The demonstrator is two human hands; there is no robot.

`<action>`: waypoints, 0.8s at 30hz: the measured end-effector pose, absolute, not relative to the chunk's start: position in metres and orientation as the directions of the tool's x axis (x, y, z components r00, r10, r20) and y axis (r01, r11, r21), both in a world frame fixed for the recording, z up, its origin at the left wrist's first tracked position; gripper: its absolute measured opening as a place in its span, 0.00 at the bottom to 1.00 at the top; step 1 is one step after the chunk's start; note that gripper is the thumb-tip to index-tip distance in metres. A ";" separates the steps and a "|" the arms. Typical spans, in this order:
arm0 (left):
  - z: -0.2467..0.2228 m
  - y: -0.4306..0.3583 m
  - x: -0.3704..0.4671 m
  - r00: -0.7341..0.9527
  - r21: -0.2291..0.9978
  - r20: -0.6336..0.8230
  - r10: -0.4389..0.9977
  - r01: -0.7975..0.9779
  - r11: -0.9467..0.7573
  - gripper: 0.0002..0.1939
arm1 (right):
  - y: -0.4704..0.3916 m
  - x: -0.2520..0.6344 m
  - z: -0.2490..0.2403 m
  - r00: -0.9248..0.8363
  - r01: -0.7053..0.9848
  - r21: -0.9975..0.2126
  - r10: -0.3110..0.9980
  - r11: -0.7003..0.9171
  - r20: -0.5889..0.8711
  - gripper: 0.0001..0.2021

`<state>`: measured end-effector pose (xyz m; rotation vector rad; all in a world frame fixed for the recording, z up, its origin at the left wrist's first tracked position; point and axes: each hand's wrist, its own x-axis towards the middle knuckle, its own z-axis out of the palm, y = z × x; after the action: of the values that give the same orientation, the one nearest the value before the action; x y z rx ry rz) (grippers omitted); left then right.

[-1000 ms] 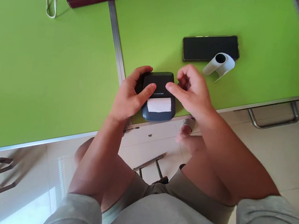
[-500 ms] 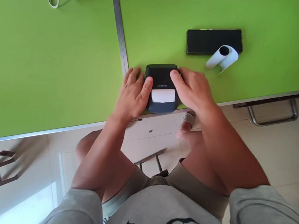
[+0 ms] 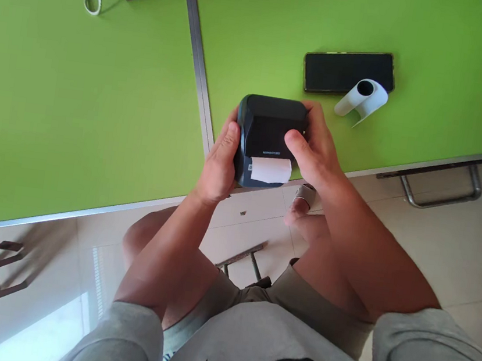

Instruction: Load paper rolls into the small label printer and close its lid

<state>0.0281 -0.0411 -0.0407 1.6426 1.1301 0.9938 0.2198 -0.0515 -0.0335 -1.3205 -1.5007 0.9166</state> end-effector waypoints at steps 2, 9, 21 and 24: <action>-0.046 -0.041 0.028 0.270 0.990 0.057 0.961 0.110 -0.090 0.37 | -0.051 0.220 -0.035 -0.016 0.281 -0.950 0.991 0.135 0.136 0.34; -0.050 -0.040 0.022 0.266 1.000 0.003 0.964 -0.010 -0.001 0.35 | -0.049 0.221 -0.034 -0.032 0.288 -0.951 0.993 0.116 0.111 0.36; -0.038 -0.035 0.025 0.296 0.997 -0.068 0.953 -0.022 0.077 0.31 | -0.045 0.219 -0.035 -0.042 0.281 -0.951 0.992 0.129 0.122 0.34; -0.042 -0.037 0.021 0.291 1.000 0.015 0.956 -0.023 -0.009 0.30 | -0.044 0.220 -0.033 -0.027 0.280 -0.949 0.989 0.147 0.145 0.35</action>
<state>0.0215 -0.0366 -0.0420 1.3280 0.9681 1.0070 0.2198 -0.0437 -0.0334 -1.2966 -1.4855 0.9533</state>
